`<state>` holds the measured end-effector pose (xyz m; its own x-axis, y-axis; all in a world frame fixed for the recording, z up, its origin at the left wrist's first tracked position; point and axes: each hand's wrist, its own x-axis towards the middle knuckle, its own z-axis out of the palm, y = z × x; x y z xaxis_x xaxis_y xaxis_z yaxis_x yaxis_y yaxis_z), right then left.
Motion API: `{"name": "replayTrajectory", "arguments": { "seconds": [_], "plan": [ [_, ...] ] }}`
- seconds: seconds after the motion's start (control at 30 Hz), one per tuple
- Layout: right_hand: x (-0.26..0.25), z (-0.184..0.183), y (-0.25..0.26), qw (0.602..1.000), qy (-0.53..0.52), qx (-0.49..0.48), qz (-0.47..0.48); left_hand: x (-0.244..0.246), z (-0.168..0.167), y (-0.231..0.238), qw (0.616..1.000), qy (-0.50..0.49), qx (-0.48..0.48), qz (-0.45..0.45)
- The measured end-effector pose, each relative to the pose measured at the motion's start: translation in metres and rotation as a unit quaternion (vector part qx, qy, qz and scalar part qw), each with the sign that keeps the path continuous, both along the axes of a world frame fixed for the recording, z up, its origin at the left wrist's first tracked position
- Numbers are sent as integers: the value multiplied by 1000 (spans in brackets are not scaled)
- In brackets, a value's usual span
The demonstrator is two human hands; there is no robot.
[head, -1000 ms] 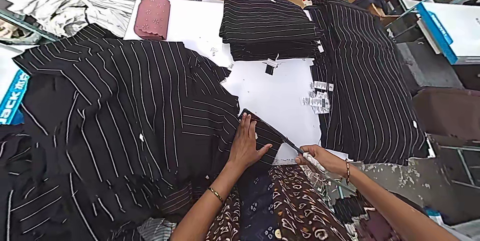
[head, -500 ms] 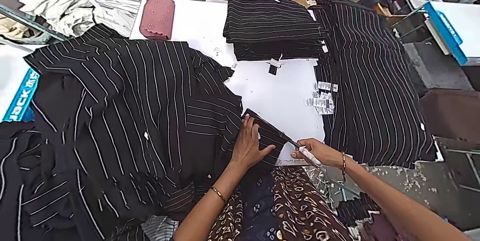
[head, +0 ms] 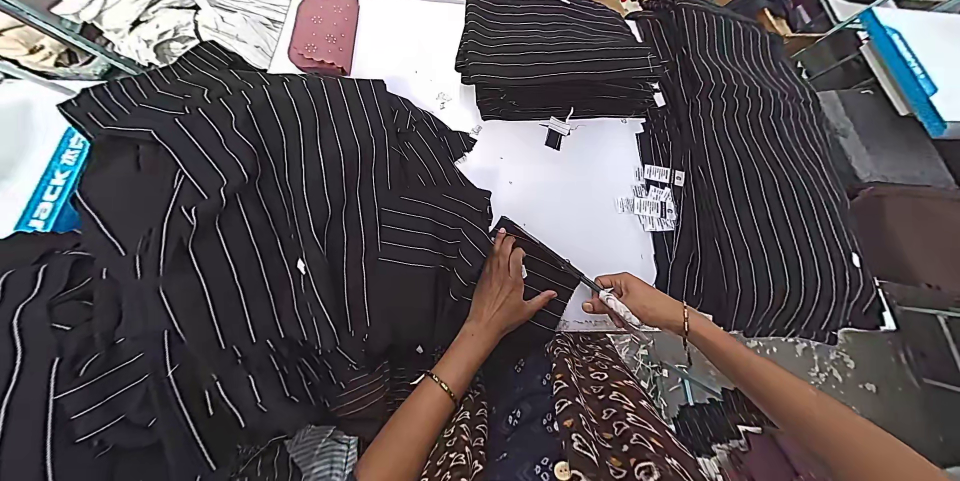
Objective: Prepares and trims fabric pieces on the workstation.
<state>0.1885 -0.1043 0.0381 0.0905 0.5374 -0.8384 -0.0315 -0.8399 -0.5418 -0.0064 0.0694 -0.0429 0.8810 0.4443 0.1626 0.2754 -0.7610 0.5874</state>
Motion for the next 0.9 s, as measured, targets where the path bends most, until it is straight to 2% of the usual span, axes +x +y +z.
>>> {"name": "replayTrajectory", "arguments": {
  "seconds": [0.43, 0.63, 0.77, 0.83, 0.9],
  "plan": [
    [-1, -5, 15, 1000, 3, 16, -6, -1, -3, -1, 1000, -13, -9, -1],
    [-1, -3, 37, 998, -50, 6, 45, -1, -5, 0, 1000, -30, 9, 1],
    [-2, -4, 30, 998, -58, -9, 16, -1, -4, 0, 1000, -22, 7, -2],
    [-2, -4, 25, 995, -96, -10, 0, -1, -4, 0, 1000, -26, 15, -3],
    [4, -3, 21, 978, -207, 9, 6, -1, -4, 1, 1000, -22, 20, -4]
  ]
}}
